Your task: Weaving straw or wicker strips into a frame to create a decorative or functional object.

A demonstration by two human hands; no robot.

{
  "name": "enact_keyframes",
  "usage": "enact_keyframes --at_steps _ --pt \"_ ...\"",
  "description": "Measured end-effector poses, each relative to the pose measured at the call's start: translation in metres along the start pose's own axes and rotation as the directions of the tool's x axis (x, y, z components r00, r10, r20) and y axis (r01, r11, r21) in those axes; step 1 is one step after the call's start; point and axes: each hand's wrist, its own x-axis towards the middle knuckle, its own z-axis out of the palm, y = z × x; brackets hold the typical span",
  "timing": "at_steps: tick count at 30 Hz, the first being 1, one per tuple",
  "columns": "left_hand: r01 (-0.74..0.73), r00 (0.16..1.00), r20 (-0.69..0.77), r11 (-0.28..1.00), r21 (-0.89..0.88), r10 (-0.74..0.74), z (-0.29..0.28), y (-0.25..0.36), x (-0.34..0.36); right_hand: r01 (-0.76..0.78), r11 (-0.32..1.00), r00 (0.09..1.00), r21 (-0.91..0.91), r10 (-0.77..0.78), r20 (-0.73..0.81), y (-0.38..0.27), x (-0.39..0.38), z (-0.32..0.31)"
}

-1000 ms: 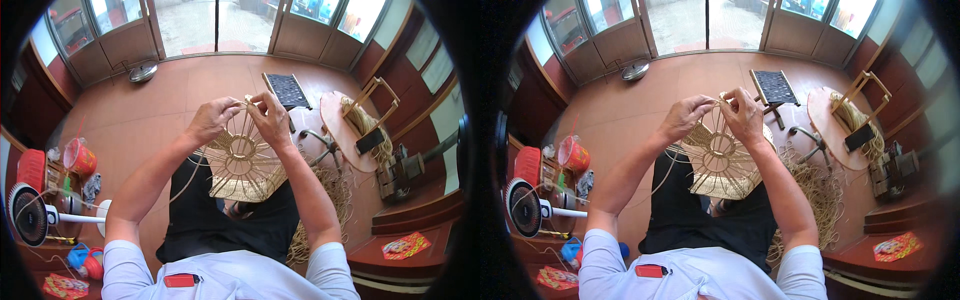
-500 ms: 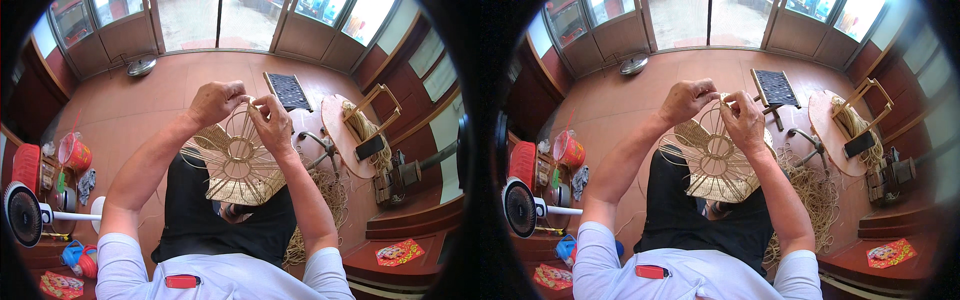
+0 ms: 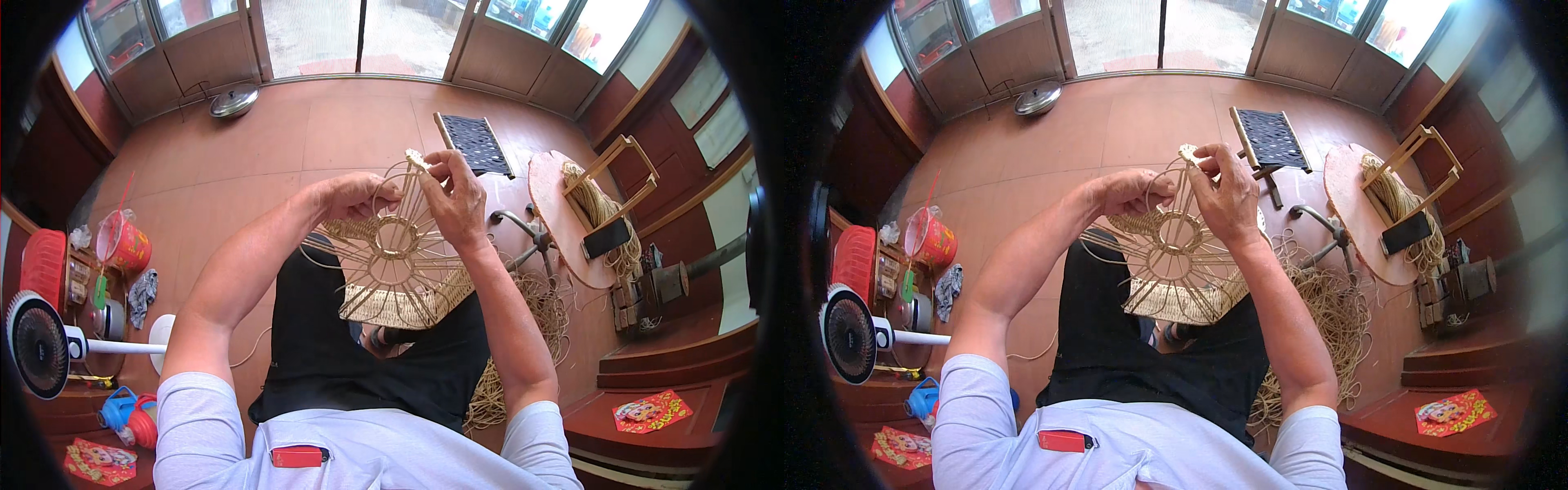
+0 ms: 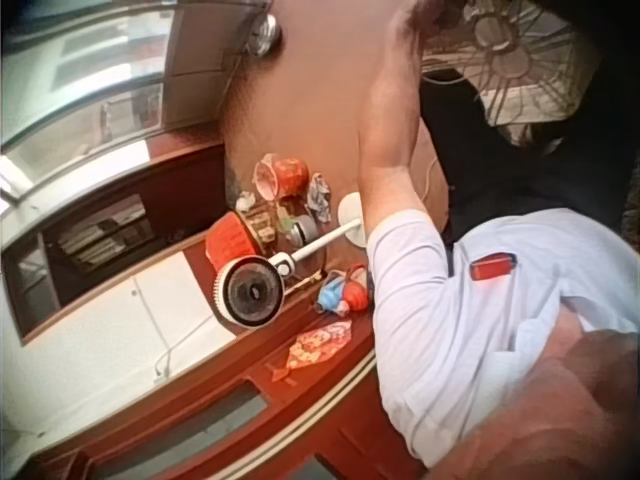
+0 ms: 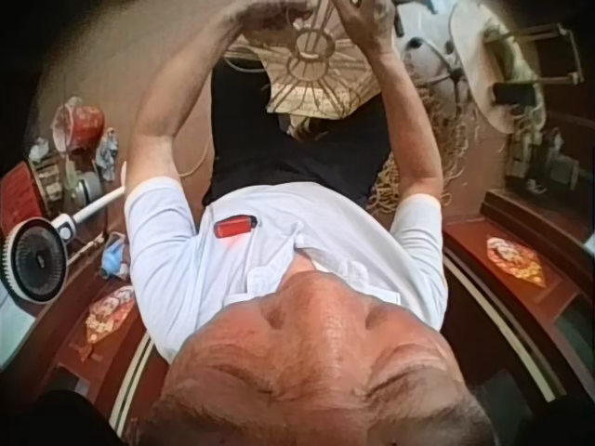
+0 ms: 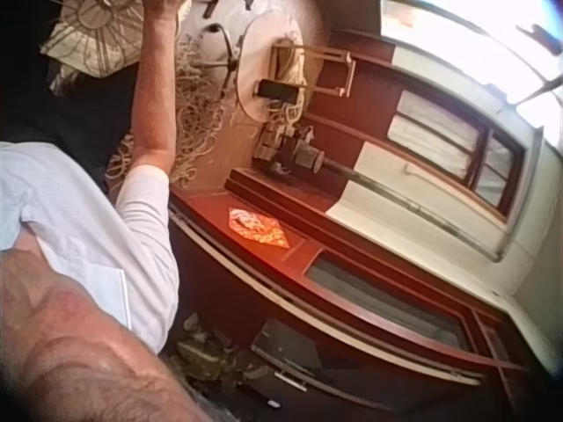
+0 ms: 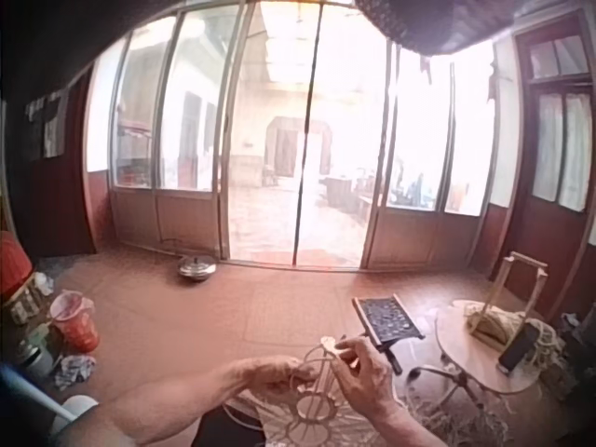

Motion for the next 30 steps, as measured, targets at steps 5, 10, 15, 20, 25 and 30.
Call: enact_keyframes --at_steps 5,10,15,20,25,30 --pt "0.183 0.962 0.197 0.982 0.049 -0.189 -0.02 -0.01 0.005 0.276 0.915 0.923 -0.295 -0.338 -0.185 -0.009 -0.054 0.0" --pt "0.326 0.901 0.222 0.92 0.218 -0.372 -0.023 -0.012 0.01 -0.153 0.974 0.988 0.168 0.153 0.016 -0.044 -0.149 0.023" --pt "0.369 0.905 0.078 0.863 0.345 -0.418 -0.013 -0.014 0.012 -0.64 0.504 0.752 0.58 0.567 0.337 -0.026 -0.193 0.058" --pt "0.249 0.914 0.114 0.762 0.598 -0.388 -0.003 -0.009 0.011 -0.627 -0.008 0.651 0.779 0.544 0.529 -0.021 -0.172 0.064" --pt "0.022 0.956 0.194 0.711 0.703 -0.222 -0.014 -0.023 0.024 -0.524 -0.235 0.6 0.818 0.58 0.551 -0.021 -0.165 0.079" --pt "0.223 0.899 0.187 0.782 0.581 -0.395 -0.021 -0.031 0.035 -0.424 -0.335 0.619 0.841 0.571 0.54 -0.017 -0.172 0.094"
